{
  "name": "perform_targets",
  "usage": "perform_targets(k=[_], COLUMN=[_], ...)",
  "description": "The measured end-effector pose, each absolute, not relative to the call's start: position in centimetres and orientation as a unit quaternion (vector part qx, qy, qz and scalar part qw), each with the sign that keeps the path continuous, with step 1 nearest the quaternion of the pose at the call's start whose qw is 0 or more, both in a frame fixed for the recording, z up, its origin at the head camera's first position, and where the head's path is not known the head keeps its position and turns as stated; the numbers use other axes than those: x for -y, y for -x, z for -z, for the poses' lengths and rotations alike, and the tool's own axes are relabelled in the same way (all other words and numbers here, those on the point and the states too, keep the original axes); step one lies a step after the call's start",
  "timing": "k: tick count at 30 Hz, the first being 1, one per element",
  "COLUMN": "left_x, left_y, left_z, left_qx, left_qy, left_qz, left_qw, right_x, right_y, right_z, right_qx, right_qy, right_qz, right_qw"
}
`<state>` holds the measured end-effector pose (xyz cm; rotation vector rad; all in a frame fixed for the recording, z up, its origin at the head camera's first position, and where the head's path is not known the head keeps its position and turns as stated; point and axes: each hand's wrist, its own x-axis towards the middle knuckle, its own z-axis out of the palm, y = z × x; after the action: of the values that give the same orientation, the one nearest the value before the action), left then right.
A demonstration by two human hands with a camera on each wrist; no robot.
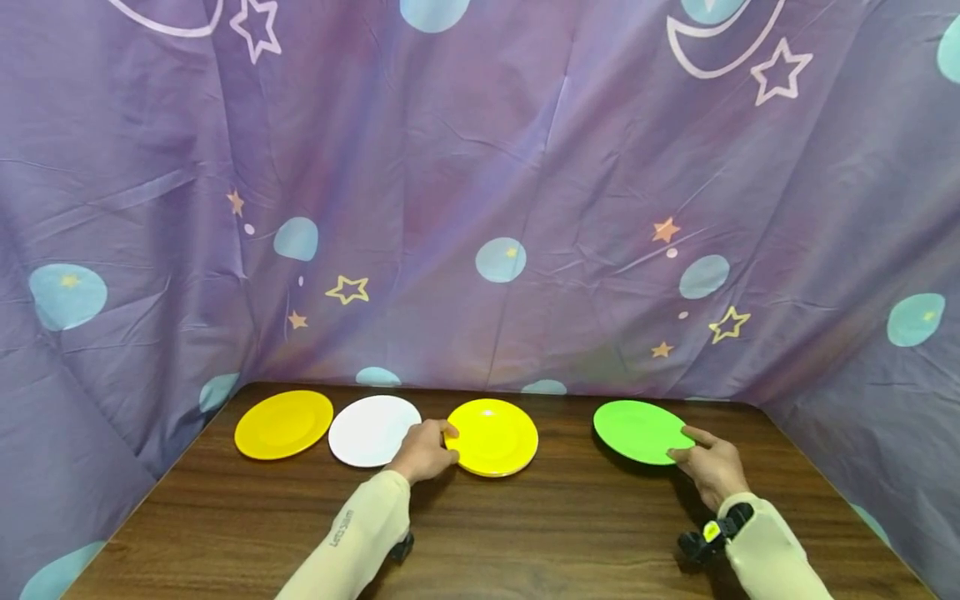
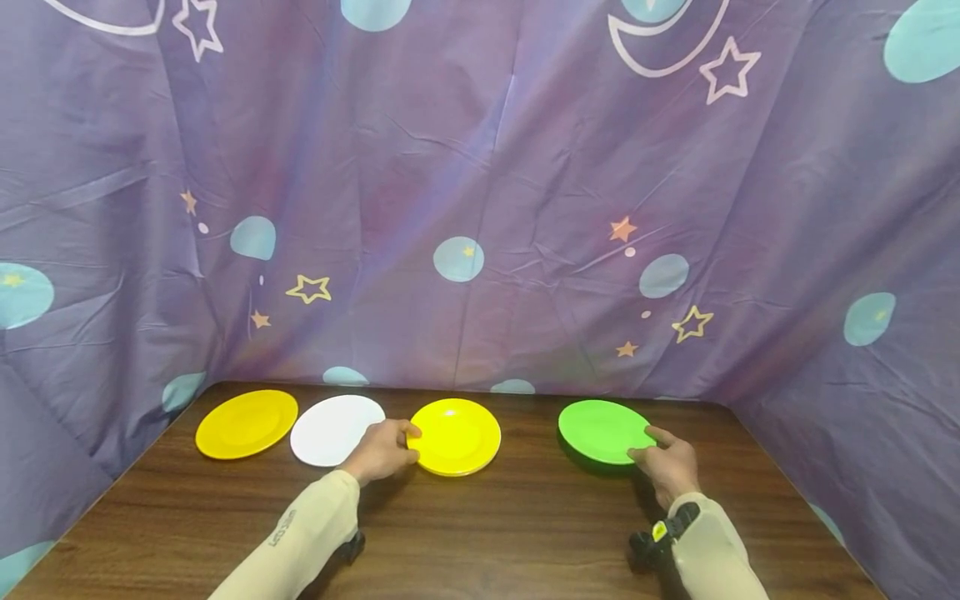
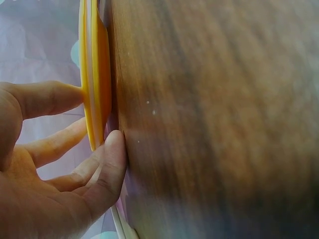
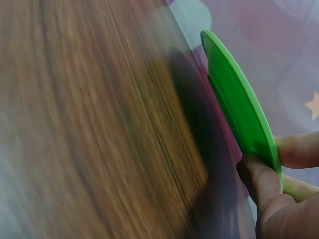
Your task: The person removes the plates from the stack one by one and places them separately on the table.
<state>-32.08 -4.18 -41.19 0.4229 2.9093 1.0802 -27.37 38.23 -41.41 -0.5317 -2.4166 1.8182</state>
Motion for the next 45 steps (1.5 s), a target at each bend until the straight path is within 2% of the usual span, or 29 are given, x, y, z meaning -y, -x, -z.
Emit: perform_targets(k=[18,27,32,45], left_x=[4.4,4.5,4.4,4.2], left_y=[32.0,31.9,32.0,32.4], left_z=[41.7,41.7,41.5,41.3], left_qx=[-0.923,-0.922,-0.922,-0.925], left_qy=[-0.128,-0.131,-0.14,-0.147], left_qz=[-0.362,-0.364,-0.362,-0.351], left_qw=[0.02,0.012,0.005,0.003], right_x=[-40.7,-41.6,-42.2,-43.0], right_y=[27.0,27.2,27.3,27.1], right_z=[41.9,42.1,42.2,41.7], right_qx=[0.778,0.843,0.873,0.876], right_qy=[0.207,0.225,0.227,0.242], right_qz=[-0.59,-0.479,-0.423,-0.407], right_qw=[0.067,0.097,0.092,0.091])
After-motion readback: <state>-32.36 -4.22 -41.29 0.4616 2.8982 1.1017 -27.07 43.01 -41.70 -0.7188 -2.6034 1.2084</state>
